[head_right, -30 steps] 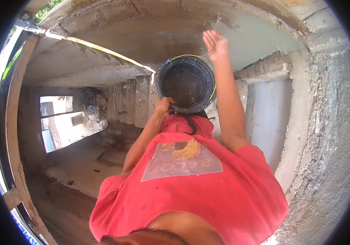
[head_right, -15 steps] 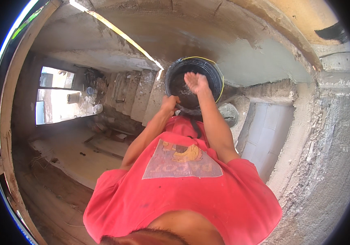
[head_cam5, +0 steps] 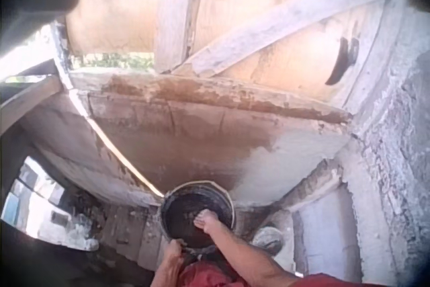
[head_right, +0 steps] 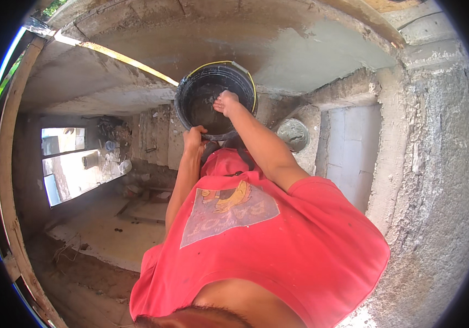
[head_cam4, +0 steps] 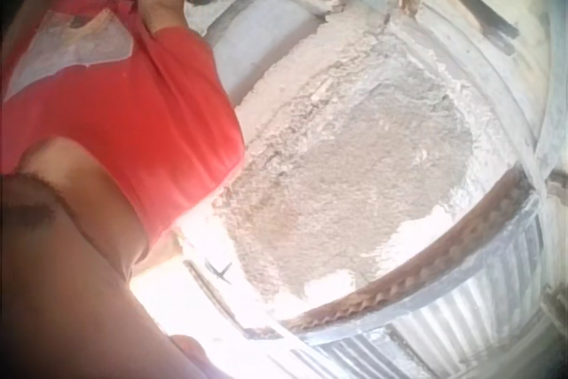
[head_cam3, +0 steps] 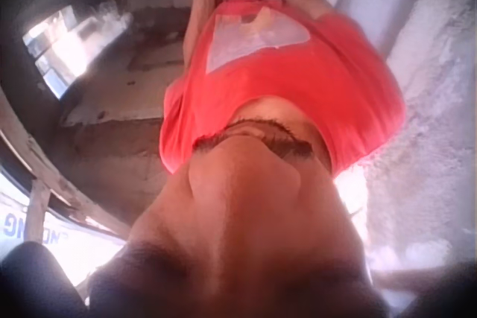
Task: The person scoops water from a bucket and splashes it onto a curved concrete wall, then uses a trowel to apply and smooth cement plaster over the wetted surface. The person repeatedly scoops and spreads plaster, working along the wall and occasionally adjusting position on the stairs.
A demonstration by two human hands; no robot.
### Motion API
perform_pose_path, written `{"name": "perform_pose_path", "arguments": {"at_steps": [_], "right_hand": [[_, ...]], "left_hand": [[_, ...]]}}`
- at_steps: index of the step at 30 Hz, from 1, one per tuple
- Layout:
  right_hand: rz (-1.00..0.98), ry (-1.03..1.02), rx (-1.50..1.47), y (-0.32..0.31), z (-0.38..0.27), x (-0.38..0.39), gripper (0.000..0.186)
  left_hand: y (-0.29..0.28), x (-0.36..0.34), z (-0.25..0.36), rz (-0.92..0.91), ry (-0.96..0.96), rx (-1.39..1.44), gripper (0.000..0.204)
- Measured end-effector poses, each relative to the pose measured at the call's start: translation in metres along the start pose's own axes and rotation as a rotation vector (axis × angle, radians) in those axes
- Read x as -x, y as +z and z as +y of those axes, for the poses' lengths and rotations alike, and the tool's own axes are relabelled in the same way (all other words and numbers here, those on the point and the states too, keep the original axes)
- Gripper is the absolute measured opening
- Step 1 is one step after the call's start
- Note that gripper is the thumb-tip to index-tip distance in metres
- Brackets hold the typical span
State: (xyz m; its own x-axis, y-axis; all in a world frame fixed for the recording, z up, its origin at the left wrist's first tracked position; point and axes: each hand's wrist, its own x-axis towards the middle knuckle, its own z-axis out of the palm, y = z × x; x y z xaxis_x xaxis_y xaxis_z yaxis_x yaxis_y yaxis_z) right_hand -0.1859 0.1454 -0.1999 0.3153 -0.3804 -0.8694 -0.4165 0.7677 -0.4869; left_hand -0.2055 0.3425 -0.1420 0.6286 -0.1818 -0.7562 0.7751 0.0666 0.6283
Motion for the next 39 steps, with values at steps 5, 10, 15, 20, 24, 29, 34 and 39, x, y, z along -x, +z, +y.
{"name": "perform_pose_path", "arguments": {"at_steps": [5, 10, 15, 20, 24, 29, 34, 39], "right_hand": [[0.225, 0.167, -0.008, -0.015, 0.058, -0.018, 0.035], [-0.239, 0.1, -0.279, 0.048, 0.006, 0.044, 0.04], [-0.807, -0.357, -0.343, 0.124, -0.102, 0.121, 0.046], [-0.27, -0.421, -0.157, 0.058, -0.077, 0.092, 0.035], [0.086, -0.028, -0.195, -0.018, 0.006, 0.027, 0.031], [0.399, 0.149, -0.378, -0.068, 0.063, -0.023, 0.032], [0.161, 0.217, -0.826, -0.102, 0.019, 0.013, 0.035], [-0.366, -0.762, -1.114, -0.183, -0.176, 0.105, 0.052]], "left_hand": [[-0.008, 0.011, 0.002, 0.017, 0.015, -0.07, 0.035], [-0.007, 0.011, 0.002, 0.079, -0.007, -0.102, 0.024], [-0.011, 0.003, -0.009, -0.061, -0.006, -0.08, 0.021], [-0.003, -0.006, -0.007, -0.063, -0.032, -0.146, 0.019], [0.009, -0.005, -0.008, -0.075, -0.038, -0.172, 0.029], [0.027, 0.002, -0.014, -0.14, 0.0, -0.261, 0.022], [0.046, 0.003, -0.02, -0.222, -0.062, -0.313, 0.024], [0.061, 0.007, -0.034, -0.311, -0.108, -0.357, 0.03]]}}
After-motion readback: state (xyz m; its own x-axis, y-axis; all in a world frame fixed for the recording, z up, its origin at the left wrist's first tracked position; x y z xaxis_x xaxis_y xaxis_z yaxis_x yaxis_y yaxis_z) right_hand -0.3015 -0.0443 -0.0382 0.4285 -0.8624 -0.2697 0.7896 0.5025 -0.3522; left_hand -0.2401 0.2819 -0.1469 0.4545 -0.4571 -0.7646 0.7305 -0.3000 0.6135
